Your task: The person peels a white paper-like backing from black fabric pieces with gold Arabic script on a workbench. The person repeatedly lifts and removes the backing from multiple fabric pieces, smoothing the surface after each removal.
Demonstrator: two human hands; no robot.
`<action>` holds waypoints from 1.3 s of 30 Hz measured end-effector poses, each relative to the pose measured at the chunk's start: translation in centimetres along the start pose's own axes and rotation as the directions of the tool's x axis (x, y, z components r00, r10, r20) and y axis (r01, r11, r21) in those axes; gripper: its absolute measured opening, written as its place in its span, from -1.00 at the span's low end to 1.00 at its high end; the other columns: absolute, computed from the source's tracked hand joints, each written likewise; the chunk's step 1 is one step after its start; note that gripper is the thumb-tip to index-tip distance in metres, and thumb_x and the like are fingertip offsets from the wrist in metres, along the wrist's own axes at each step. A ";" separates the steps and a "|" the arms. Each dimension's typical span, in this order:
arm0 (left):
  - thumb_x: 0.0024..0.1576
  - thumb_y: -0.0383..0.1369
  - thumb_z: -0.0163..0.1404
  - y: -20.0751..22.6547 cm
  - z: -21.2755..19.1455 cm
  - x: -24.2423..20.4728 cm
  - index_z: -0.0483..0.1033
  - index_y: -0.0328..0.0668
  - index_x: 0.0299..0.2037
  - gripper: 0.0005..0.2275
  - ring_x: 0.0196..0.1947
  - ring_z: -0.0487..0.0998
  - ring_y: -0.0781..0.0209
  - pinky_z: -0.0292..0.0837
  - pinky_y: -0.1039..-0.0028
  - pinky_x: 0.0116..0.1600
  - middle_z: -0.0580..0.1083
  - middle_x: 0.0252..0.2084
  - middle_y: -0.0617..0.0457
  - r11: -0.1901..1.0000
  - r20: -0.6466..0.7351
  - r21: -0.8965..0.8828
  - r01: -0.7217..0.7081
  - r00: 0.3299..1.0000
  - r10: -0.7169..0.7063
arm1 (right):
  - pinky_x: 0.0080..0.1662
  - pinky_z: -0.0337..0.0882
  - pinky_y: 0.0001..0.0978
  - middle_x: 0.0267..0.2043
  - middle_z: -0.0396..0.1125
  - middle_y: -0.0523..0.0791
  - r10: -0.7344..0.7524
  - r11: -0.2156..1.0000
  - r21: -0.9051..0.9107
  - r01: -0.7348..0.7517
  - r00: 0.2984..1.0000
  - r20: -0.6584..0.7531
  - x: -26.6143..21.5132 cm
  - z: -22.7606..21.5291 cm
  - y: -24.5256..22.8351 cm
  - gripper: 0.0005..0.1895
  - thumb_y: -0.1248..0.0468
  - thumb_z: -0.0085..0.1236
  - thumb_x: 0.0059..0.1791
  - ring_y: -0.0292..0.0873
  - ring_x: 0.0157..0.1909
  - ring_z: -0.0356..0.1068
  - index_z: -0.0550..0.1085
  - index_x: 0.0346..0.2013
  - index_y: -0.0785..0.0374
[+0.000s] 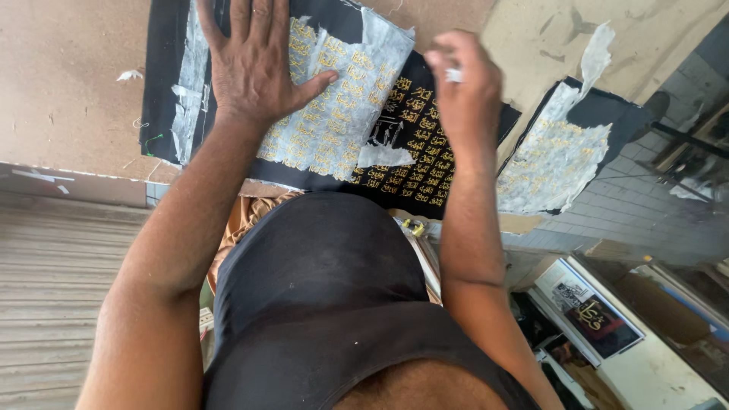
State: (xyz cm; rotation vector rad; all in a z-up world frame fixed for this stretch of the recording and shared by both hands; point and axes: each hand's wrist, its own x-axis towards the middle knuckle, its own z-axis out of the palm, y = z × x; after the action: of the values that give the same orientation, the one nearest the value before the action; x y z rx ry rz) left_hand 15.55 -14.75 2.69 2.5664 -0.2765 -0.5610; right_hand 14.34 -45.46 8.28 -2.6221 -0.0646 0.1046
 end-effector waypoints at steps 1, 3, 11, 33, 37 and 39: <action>0.17 0.51 -0.33 0.2 0.0 0.0 -0.04 -0.34 0.59 0.05 0.59 -0.23 -0.19 -0.50 -0.42 0.46 -0.08 0.61 -0.27 1.000 0.011 -0.002 0.006 1.000 -0.006 | -0.24 0.52 -0.26 -0.23 0.50 -0.10 -0.079 0.996 0.045 0.077 0.996 0.051 0.4 1.2 -1.8 -0.68 0.22 0.40 0.07 -0.15 -0.25 0.54 0.48 0.05 0.15; 0.15 0.52 -0.32 0.2 -0.2 -0.1 -0.04 -0.33 0.58 0.06 0.58 -0.24 -0.19 -0.51 -0.41 0.46 -0.09 0.61 -0.27 1.000 0.030 -0.007 0.024 0.999 -0.024 | -0.23 0.58 -0.39 -0.10 0.50 -0.07 -0.319 0.945 0.091 0.314 0.947 0.042 2.2 3.9 -4.8 -0.52 0.15 0.38 0.07 -0.18 -0.20 0.54 0.42 0.21 0.16; 0.20 0.44 -0.24 -0.2 0.0 -0.4 -0.04 -0.35 0.60 0.02 0.62 -0.24 -0.14 -0.53 -0.40 0.49 -0.08 0.64 -0.23 1.000 -0.025 -0.024 -0.014 1.000 0.013 | -0.44 0.44 -0.30 -0.42 0.41 -0.13 -0.399 0.881 -0.167 0.442 0.886 0.238 4.2 7.0 -2.2 -0.65 0.01 0.36 0.00 -0.18 -0.48 0.45 0.45 -0.31 0.20; 0.23 0.46 -0.30 2.0 -2.9 -0.4 -0.08 -0.42 0.59 0.04 0.62 -0.27 -0.16 -0.57 -0.37 0.49 -0.13 0.65 -0.19 0.997 0.095 0.070 0.035 0.995 -0.041 | -0.55 0.39 -0.40 -0.26 0.43 0.02 -0.034 0.952 -0.306 -0.001 0.993 -0.109 2.0 10.5 -2.9 -0.27 -0.16 0.35 -0.07 -0.17 -0.54 0.39 0.45 0.09 0.41; 0.18 0.48 -0.32 2.5 -3.7 -0.1 -0.09 -0.34 0.59 0.05 0.61 -0.27 -0.11 -0.57 -0.35 0.50 -0.16 0.64 -0.15 0.996 0.123 0.049 0.070 0.990 -0.075 | -0.45 0.44 -0.32 -0.32 0.43 -0.11 -0.253 0.832 -0.540 0.130 0.954 -0.161 2.0 10.0 2.6 -0.70 0.17 0.25 0.06 -0.20 -0.41 0.46 0.46 -0.01 0.27; 0.16 0.47 -0.31 2.5 -3.8 -0.1 -0.10 -0.35 0.58 0.05 0.60 -0.28 -0.11 -0.57 -0.34 0.49 -0.17 0.63 -0.14 0.996 0.125 0.045 0.076 0.989 -0.081 | -0.39 0.50 -0.27 -0.32 0.45 -0.10 -0.154 0.834 -0.550 -0.045 0.938 -0.311 1.2 7.7 6.2 -0.82 0.33 0.17 0.02 -0.14 -0.37 0.49 0.50 -0.08 0.22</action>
State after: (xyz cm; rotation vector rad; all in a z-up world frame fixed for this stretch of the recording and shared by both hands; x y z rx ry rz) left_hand 16.86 -15.26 7.04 2.5941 -0.2331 -0.7560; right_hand 15.00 -46.97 -1.53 -3.1685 -0.0549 -0.4677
